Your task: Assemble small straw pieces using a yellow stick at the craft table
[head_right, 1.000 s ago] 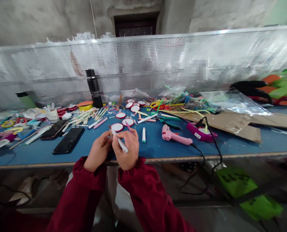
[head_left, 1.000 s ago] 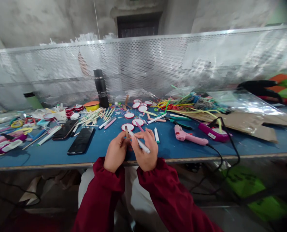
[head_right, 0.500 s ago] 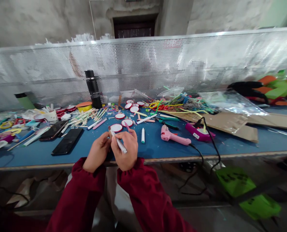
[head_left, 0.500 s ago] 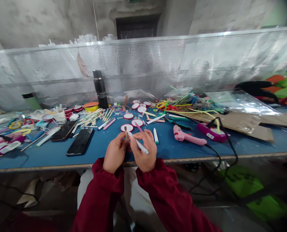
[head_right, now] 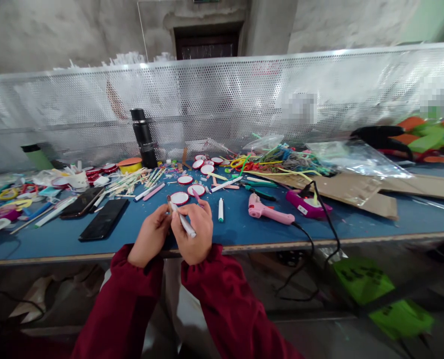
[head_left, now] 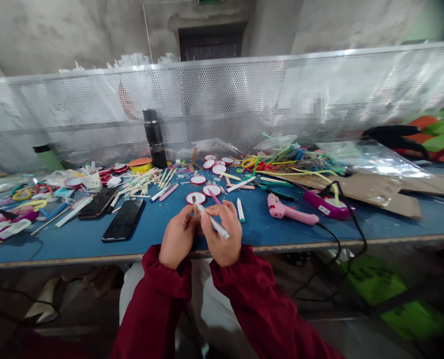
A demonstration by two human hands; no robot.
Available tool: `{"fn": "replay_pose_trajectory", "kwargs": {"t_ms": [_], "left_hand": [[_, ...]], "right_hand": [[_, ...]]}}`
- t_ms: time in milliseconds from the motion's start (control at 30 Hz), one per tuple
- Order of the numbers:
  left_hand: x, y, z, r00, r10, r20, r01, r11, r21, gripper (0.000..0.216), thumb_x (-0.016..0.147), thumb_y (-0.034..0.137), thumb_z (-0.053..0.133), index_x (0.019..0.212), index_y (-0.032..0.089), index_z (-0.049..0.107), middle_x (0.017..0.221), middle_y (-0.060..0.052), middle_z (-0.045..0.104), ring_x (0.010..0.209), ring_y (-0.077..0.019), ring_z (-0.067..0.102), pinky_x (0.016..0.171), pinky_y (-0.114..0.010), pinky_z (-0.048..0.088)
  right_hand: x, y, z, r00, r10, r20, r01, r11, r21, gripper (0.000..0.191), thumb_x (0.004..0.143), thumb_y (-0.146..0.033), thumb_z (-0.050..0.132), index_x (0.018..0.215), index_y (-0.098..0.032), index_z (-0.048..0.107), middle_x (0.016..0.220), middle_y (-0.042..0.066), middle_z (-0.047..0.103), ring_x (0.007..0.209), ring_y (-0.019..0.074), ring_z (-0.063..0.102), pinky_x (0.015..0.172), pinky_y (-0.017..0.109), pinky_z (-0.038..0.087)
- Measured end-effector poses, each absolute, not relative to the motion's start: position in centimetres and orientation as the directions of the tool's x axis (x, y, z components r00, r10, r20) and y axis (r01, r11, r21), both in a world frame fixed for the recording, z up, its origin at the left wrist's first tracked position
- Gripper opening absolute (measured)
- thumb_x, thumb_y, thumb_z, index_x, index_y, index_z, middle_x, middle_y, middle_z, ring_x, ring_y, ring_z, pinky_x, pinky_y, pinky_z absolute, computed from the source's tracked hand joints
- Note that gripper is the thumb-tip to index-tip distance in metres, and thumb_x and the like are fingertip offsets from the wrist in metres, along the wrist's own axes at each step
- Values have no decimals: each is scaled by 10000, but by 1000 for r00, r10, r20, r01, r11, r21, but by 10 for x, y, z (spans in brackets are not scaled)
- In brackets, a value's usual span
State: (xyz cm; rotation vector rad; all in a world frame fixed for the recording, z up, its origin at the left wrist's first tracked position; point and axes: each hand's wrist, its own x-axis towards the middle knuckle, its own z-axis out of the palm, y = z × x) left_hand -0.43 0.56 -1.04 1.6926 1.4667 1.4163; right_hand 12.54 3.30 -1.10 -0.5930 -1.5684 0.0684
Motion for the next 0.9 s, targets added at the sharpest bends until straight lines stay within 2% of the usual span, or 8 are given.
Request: {"fn": "replay_pose_trajectory", "kwargs": {"t_ms": [267,900], "left_hand": [[-7,7,-15,-107,902,419,470,-326,820,168,958,277,498,986,193,640,788,-12,641,656,-135,514,612,-227,402],[-7,8,-15,-116,908,402,421,-321,848,191,960,261,500,1064,199,647,813,-4,653,669,-132,527,607,-225,405]], "right_hand": [[125,33,-11,-7,412,911,300,870,-391,81,938,-206,604,876,-255,585,808,-6,732,788,186,713,1047,455,440],[125,33,-11,9,398,917,314,870,-381,87,940,-201,607,869,-245,585,800,-5,723,785,181,706,1045,445,423]]}}
